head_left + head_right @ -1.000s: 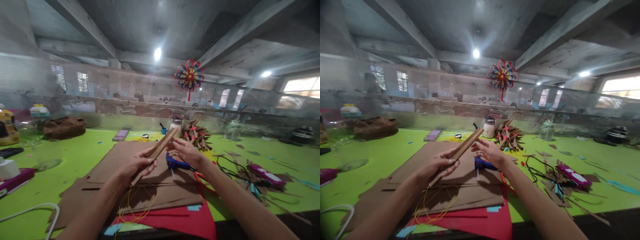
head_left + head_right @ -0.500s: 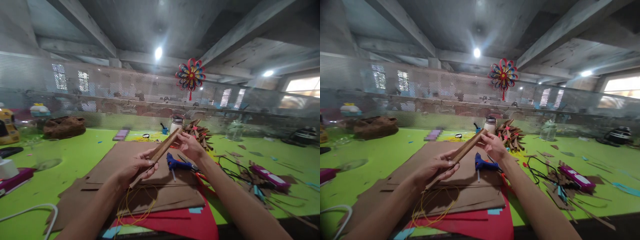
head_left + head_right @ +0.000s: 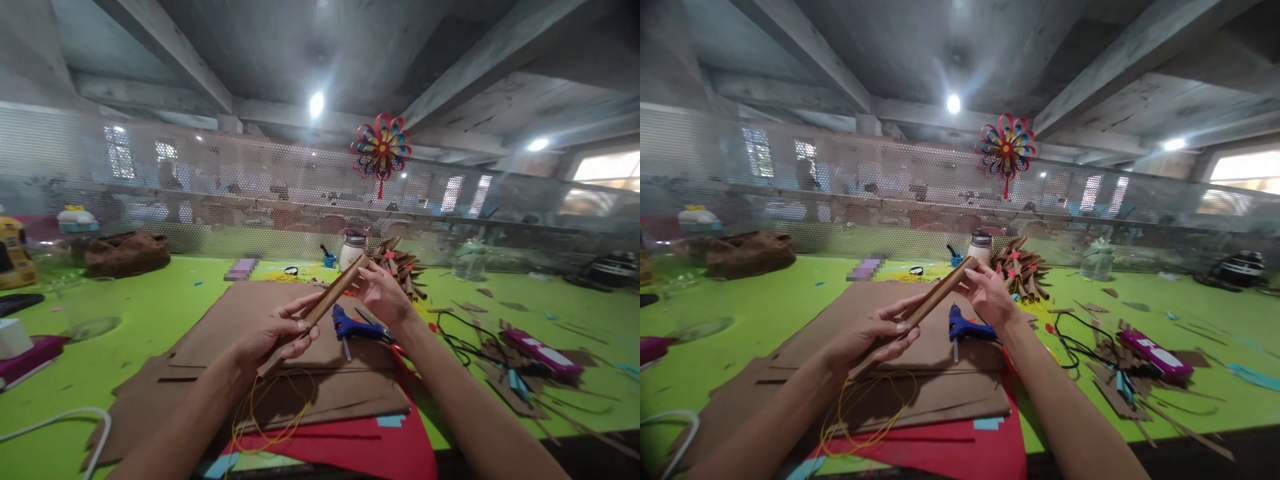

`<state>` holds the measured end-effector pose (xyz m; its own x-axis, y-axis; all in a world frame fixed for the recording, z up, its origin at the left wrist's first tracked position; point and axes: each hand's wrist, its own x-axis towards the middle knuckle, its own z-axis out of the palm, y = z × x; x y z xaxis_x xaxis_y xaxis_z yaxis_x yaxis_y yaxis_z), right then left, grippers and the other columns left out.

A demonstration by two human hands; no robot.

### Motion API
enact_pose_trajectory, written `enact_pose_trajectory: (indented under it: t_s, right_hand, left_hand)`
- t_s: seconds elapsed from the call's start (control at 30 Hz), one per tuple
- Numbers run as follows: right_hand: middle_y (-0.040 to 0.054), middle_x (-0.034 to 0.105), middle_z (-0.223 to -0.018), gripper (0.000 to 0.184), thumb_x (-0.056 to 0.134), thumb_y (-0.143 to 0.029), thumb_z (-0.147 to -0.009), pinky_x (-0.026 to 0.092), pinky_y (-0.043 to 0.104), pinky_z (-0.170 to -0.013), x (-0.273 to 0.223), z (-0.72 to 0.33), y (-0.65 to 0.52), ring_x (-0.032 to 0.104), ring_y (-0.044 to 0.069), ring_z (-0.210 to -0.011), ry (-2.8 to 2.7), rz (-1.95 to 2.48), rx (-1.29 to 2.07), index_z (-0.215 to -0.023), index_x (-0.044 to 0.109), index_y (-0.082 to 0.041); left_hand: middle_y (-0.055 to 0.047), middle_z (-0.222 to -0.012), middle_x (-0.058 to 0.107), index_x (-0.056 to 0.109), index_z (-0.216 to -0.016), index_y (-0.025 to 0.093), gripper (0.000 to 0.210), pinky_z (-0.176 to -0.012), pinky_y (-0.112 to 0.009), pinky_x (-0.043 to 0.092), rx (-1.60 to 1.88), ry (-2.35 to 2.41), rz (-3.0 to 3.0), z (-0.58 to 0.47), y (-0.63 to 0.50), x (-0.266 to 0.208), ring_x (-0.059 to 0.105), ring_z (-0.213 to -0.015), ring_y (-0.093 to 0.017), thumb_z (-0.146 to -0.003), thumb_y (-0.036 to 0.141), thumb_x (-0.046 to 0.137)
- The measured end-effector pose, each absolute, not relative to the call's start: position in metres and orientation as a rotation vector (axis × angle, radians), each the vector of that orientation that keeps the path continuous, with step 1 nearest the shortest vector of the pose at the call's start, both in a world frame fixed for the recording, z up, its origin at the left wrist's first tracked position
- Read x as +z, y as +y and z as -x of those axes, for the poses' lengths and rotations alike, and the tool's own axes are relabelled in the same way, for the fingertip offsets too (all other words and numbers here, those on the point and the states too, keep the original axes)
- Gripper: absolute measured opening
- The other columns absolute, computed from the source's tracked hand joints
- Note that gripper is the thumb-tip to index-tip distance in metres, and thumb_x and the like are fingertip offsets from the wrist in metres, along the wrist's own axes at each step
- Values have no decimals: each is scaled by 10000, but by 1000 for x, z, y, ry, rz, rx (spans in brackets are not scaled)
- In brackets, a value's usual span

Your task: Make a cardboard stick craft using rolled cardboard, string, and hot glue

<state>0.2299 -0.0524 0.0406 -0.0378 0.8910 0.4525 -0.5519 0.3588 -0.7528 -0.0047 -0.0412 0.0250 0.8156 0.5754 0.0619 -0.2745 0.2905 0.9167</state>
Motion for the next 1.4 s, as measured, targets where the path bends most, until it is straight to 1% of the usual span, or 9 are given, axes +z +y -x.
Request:
enact_pose_trajectory:
  t_s: [0.17,0.37,0.5,0.6,0.67,0.8,0.97,1.1,1.4]
  right_hand:
    - [-4,665,-895,145,619,-139,-723,484,368,-813,40,-231,-53,603,147,-826,-1062,401,1221,-842,585,-215]
    - [7,674,-839,122,608,-157,-697,460,371,-840,42,-234,-59,608,160,-812,-1042,444,1216,-806,593,-209]
    - [17,681,-838,99,617,-259,-696,459,383,-829,43,-234,-63,617,188,-832,-1007,499,1227,-779,594,-211]
    - [15,674,-752,189,640,-383,-716,477,372,-765,45,-231,-63,626,188,-755,-941,571,1236,-745,583,-205]
    - [1,657,-681,226,670,-401,-704,488,353,-718,45,-228,-62,624,176,-695,-909,609,1213,-724,569,-199]
    - [-22,619,-596,232,720,-334,-665,499,315,-641,42,-228,-57,604,147,-603,-900,702,1143,-700,549,-182]
    - [-17,622,-602,220,714,-188,-627,508,307,-577,39,-232,-57,601,141,-564,-879,839,1131,-758,537,-171]
    - [-22,627,-601,336,666,-58,-587,528,337,-574,39,-233,-58,632,167,-587,-830,839,1109,-852,509,-192]
    - [14,661,-606,448,633,-42,-558,545,375,-570,33,-235,-52,648,197,-577,-842,871,1065,-944,463,-196]
  left_hand:
    - [-72,-748,622,365,-1366,187,652,-379,-126,264,581,292,-1193,3,-42,25,459,-447,-30,-746,55,522]
    - [-85,-765,632,454,-1300,130,580,-395,-144,290,594,355,-1193,0,-41,21,489,-490,-50,-730,72,547]
    - [-81,-776,637,477,-1280,151,566,-391,-150,284,575,332,-1204,-1,-41,20,485,-491,-51,-725,71,553]
    - [-68,-758,630,492,-1260,154,540,-402,-152,293,576,363,-1226,-2,-44,21,480,-490,-50,-728,84,551]
    - [-60,-750,624,504,-1241,153,521,-415,-150,301,577,394,-1252,-3,-46,22,477,-488,-45,-726,91,551]
    - [-45,-766,613,523,-1209,162,491,-423,-159,301,568,427,-1325,-7,-48,20,463,-469,-37,-723,105,544]
    - [-27,-733,588,519,-1212,155,483,-415,-176,303,597,465,-1404,-12,-45,13,443,-450,-40,-730,142,546]
    - [-29,-729,581,521,-1219,152,479,-405,-179,297,602,499,-1448,-14,-45,11,434,-445,-40,-741,160,549]
    - [-21,-749,579,525,-1223,173,488,-390,-157,286,635,557,-1579,-15,-43,5,469,-481,-50,-735,146,526]
